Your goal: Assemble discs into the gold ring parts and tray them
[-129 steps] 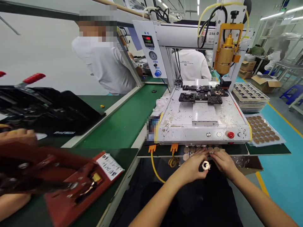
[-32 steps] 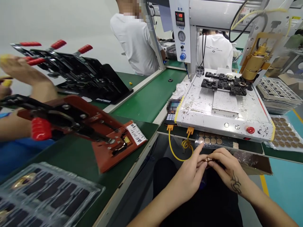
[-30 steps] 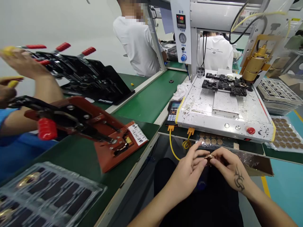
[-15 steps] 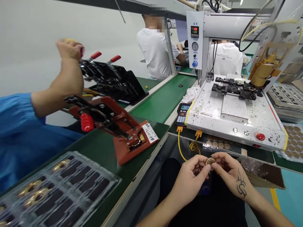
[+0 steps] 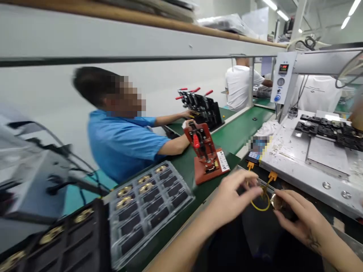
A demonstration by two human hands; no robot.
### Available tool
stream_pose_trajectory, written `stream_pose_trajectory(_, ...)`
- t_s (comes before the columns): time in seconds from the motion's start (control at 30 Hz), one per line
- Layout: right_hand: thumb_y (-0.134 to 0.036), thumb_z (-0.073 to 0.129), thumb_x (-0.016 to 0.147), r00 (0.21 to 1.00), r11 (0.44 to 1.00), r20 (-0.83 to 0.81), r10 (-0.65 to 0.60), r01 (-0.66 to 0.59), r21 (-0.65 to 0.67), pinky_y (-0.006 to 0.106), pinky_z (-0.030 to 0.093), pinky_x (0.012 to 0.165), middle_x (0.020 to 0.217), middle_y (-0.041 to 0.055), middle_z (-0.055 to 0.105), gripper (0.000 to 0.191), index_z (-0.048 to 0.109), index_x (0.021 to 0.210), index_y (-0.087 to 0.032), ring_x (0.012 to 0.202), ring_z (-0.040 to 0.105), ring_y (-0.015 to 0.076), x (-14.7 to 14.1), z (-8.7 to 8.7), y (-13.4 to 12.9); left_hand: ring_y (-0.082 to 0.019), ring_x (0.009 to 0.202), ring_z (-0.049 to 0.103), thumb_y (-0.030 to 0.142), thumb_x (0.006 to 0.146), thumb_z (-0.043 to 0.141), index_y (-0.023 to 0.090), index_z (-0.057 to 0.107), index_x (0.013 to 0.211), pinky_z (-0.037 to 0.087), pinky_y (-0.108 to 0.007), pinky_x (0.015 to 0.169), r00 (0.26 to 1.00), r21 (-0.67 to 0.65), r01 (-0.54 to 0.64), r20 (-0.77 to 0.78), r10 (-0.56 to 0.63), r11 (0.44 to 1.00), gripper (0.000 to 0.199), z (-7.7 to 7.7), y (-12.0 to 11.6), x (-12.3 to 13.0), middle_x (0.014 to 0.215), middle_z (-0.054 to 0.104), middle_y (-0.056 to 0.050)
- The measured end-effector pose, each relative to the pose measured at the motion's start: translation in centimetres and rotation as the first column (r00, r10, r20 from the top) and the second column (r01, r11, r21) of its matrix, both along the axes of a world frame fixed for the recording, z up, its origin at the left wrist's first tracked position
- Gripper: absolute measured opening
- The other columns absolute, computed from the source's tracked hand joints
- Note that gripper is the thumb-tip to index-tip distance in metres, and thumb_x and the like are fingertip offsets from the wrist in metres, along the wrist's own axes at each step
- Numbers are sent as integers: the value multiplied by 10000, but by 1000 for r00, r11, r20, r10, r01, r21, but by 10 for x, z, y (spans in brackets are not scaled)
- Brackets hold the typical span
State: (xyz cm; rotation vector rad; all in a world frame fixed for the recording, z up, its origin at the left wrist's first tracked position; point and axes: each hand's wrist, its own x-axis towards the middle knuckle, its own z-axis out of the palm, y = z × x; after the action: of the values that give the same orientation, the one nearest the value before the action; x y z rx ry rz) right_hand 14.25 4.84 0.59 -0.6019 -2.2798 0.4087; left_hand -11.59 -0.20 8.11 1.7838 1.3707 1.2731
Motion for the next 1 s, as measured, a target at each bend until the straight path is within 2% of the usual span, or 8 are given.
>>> stream_pose_trajectory(0.07, -200, 715, 944, 999, 998, -39, -2, 0, -59, 362, 631, 818, 1146, 88, 736, 569, 554, 1478, -309, 935, 740, 248, -8, 7, 10, -221, 882, 694, 317, 970, 684, 214, 723, 940, 547, -356, 857, 956, 350, -199, -136, 260, 915, 115, 24, 11, -41, 944, 766, -78)
stream_pose_trajectory(0.17, -246, 708, 950, 996, 995, -84, 7, -16, -103, 353, 620, 749, 1043, 68, 731, 481, 602, 1415, -307, 811, 714, 223, -20, 16, 22, -231, 835, 660, 316, 990, 596, 226, 636, 731, 521, -398, 874, 856, 596, -156, -316, 409, 787, 277, 42, 31, -98, 798, 713, -75)
stream_pose_trajectory(0.33, -273, 696, 960, 992, 993, -127, 23, -37, -110, 305, 586, 631, 834, 12, 682, 401, 626, 1354, -286, 693, 672, 188, -44, 20, 32, -167, 549, 421, 416, 1019, 521, 244, 330, 523, 437, -341, 664, 793, 544, -69, -479, 377, 836, 558, 54, 54, -135, 521, 386, 24)
stream_pose_trajectory(0.5, -338, 686, 961, 994, 983, -100, 41, -59, -175, 309, 569, 629, 790, 4, 661, 358, 657, 1301, -228, 655, 635, 174, -93, 25, 53, -140, 599, 495, 507, 1078, 450, 223, 502, 755, 451, -273, 634, 919, 522, -321, -28, 393, 790, 434, 108, 81, -149, 661, 478, 33)
stream_pose_trajectory(0.6, -356, 682, 949, 994, 967, -77, 75, -92, -240, 296, 546, 600, 787, 5, 648, 359, 664, 1270, -197, 642, 611, 167, -123, 21, 69, -148, 696, 611, 446, 1096, 413, 201, 545, 1046, 521, -279, 708, 875, 369, -471, 85, 476, 801, 282, 123, 88, -181, 883, 639, -25)
stream_pose_trajectory(0.73, -355, 645, 970, 989, 942, -37, 145, -149, -300, 289, 523, 618, 818, 10, 637, 314, 669, 1234, -185, 677, 601, 168, -145, 3, 82, -242, 882, 673, 325, 995, 548, 178, 640, 1025, 518, -352, 829, 740, 204, -625, -152, 655, 754, 176, 76, 54, -215, 1036, 730, -112)
stream_pose_trajectory(0.87, -289, 613, 968, 978, 935, -10, 207, -201, -293, 288, 494, 650, 854, 14, 632, 236, 683, 1168, -187, 705, 583, 169, -173, -11, 90, -230, 621, 648, 267, 790, 713, 189, 685, 635, 476, -318, 671, 842, -99, -476, -337, 421, 874, 176, -6, 23, -208, 629, 695, -32)
stream_pose_trajectory(1.0, -232, 627, 925, 970, 937, 14, 244, -233, -260, 279, 457, 675, 782, -15, 563, 115, 692, 1011, -190, 711, 546, 166, -218, -18, 102, -196, 542, 604, 266, 735, 754, 180, 729, 725, 407, -275, 577, 884, -268, -400, -366, 291, 877, 90, -62, 36, -185, 554, 637, 17)
